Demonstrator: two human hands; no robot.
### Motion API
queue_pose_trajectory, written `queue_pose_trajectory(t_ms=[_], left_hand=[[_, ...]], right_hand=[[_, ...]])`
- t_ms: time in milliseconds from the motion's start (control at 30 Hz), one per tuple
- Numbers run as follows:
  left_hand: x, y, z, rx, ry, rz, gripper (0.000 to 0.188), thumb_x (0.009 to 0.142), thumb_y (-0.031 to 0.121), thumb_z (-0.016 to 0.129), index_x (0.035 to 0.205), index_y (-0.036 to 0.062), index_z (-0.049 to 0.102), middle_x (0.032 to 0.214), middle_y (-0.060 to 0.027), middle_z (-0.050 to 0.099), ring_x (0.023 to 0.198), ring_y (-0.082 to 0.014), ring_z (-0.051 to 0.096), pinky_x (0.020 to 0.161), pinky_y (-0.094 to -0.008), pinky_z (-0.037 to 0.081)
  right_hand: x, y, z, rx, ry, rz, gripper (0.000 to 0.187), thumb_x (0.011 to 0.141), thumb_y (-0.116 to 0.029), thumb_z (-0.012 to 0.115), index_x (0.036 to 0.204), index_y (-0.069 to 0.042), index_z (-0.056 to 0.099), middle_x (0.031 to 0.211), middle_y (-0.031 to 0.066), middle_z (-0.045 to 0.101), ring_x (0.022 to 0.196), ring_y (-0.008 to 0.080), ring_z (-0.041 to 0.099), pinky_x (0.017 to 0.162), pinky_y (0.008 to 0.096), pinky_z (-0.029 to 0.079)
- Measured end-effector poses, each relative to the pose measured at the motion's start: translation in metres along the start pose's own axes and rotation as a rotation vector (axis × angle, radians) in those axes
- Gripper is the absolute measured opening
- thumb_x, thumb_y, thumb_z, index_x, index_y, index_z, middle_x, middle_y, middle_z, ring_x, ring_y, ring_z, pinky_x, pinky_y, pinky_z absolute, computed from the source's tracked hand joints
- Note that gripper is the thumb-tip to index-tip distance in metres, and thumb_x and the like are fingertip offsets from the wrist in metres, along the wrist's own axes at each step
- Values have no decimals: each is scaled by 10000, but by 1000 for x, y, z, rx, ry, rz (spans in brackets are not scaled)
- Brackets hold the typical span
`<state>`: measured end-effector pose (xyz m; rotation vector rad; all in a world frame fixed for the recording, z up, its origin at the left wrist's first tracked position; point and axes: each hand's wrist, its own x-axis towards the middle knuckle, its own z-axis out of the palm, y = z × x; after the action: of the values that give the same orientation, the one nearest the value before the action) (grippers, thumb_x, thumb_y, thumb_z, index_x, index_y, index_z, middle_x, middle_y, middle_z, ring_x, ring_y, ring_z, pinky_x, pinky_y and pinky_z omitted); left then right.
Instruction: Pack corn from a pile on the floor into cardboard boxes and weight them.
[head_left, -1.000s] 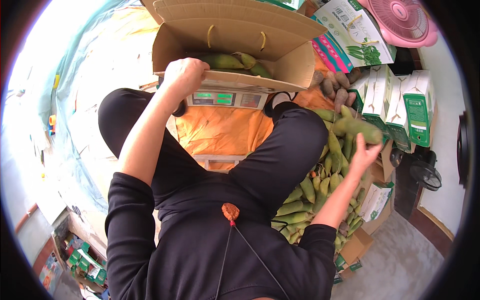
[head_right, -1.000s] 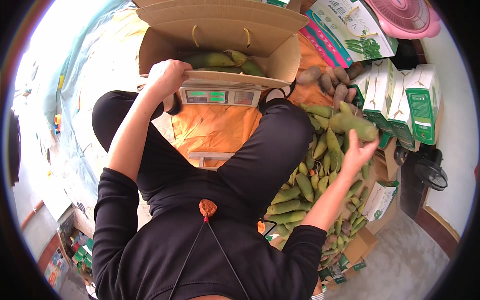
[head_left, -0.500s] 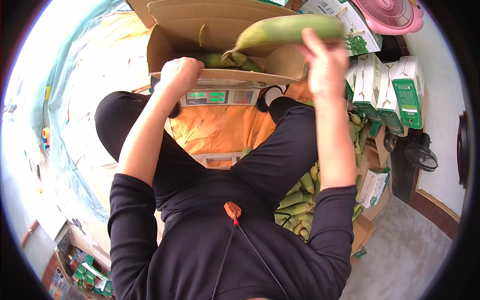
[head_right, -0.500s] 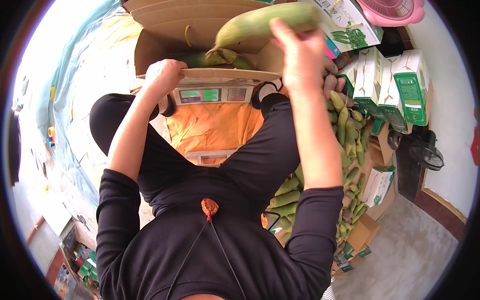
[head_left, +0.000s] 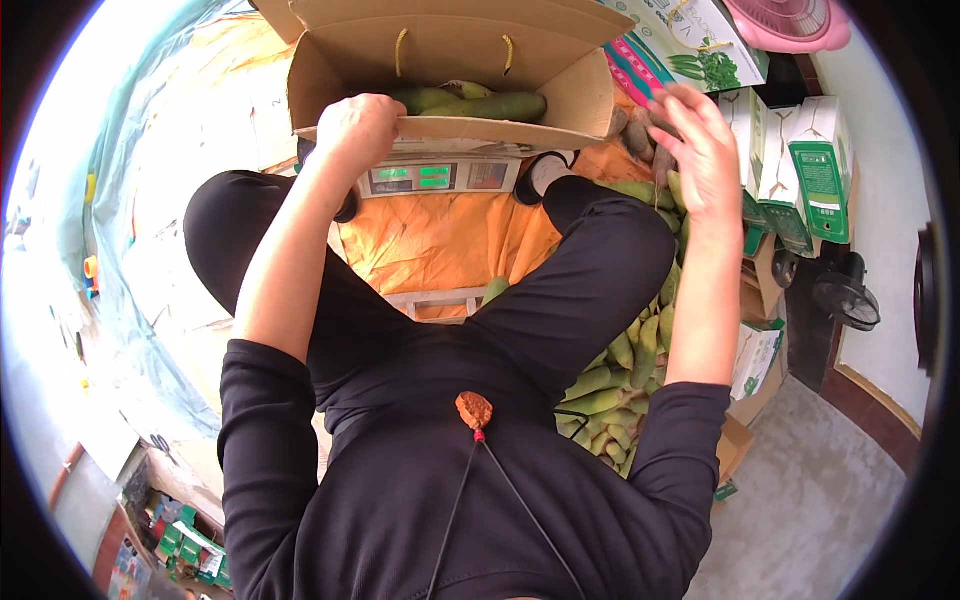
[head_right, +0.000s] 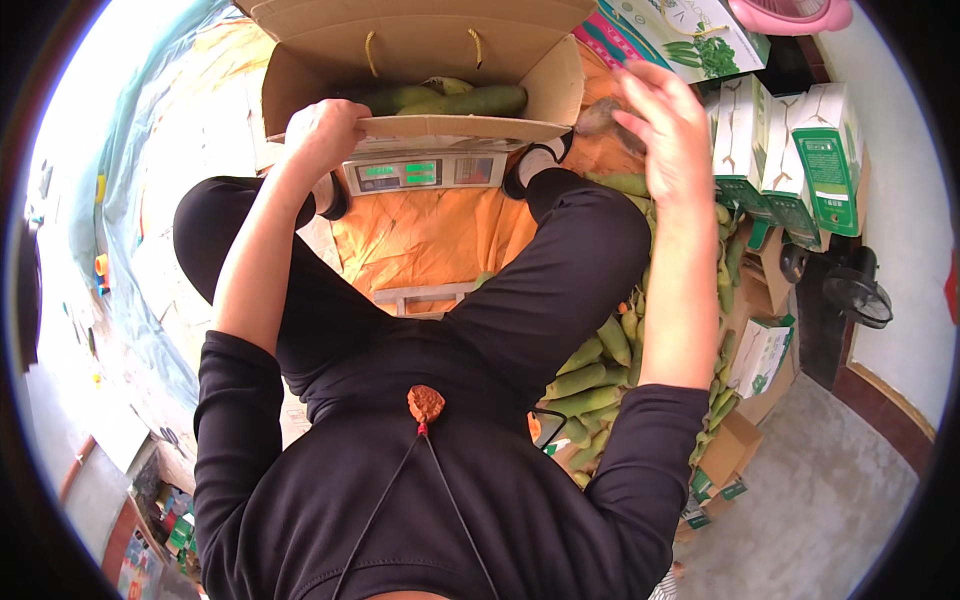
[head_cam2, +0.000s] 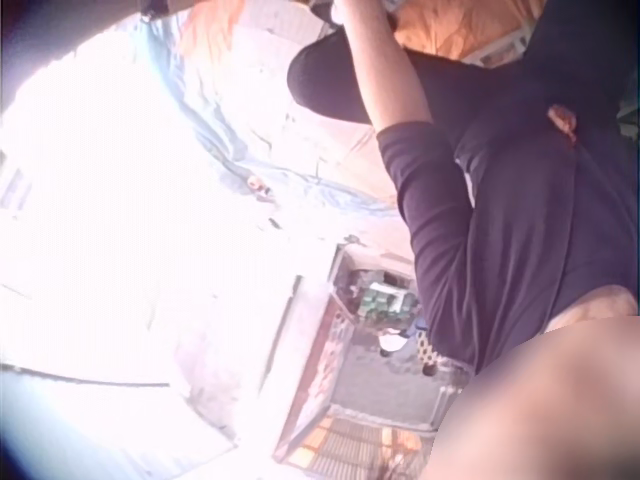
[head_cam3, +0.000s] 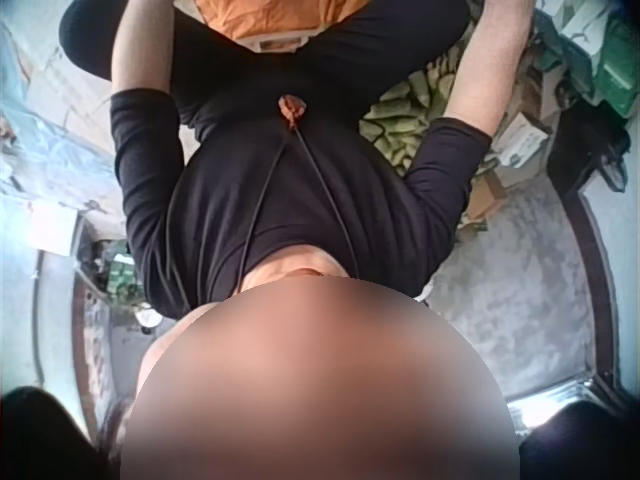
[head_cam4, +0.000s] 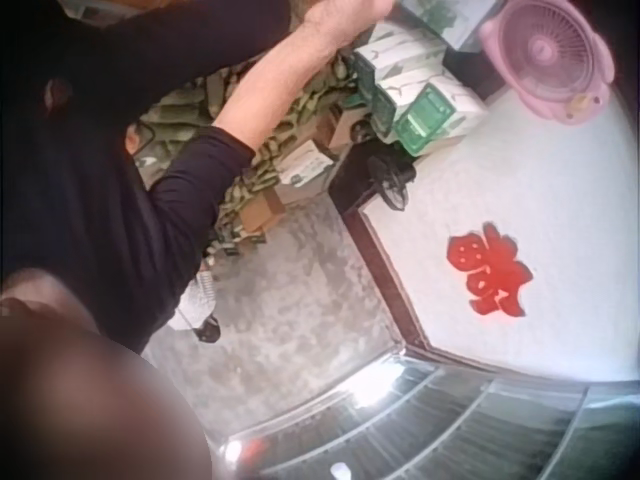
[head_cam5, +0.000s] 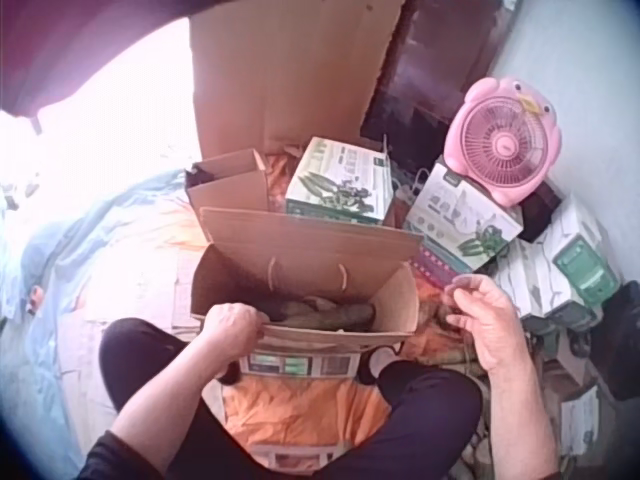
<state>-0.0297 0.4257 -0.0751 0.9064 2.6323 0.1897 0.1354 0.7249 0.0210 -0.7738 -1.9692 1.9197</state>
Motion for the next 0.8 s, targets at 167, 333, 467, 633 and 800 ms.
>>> queue_pose_trajectory(t_ms=[167,333,467,633,800], left_hand=[[5,10,-2,20,-19,30,221,807,159,602,1008,164,694,890,-135,674,856,-313,648,758,-393,519],[18,-38,24,-24,-31,119,210,799,200,608,988,154,685,894,-135,668,854,-330,639,748,-392,505],[5,-2,3,-51,-8,37,230,774,152,641,994,96,676,826,-177,656,775,-327,636,704,-372,487],[8,4,2,-77,-33,52,221,793,178,630,996,106,678,844,-154,665,786,-305,646,716,-368,490],[3,12,-7,-115,-8,73,219,753,117,639,955,37,668,793,-186,647,739,-296,635,693,-358,474]], right_hand=[[-39,52,-103,-136,334,86,232,888,-172,626,1097,-73,599,1026,37,638,956,130,597,778,279,468],[-90,170,-153,-265,497,367,254,836,-157,638,1072,-64,620,885,20,645,745,120,606,574,261,451],[-171,261,-190,-316,557,544,247,849,-148,617,1059,-18,622,841,42,634,706,125,586,560,281,432],[-254,350,-203,-259,592,1143,233,927,-153,552,1141,-68,585,970,58,603,825,168,581,679,327,458],[-315,438,-201,-448,368,1167,204,925,-146,548,1119,-90,579,975,59,606,872,185,600,751,347,492]])
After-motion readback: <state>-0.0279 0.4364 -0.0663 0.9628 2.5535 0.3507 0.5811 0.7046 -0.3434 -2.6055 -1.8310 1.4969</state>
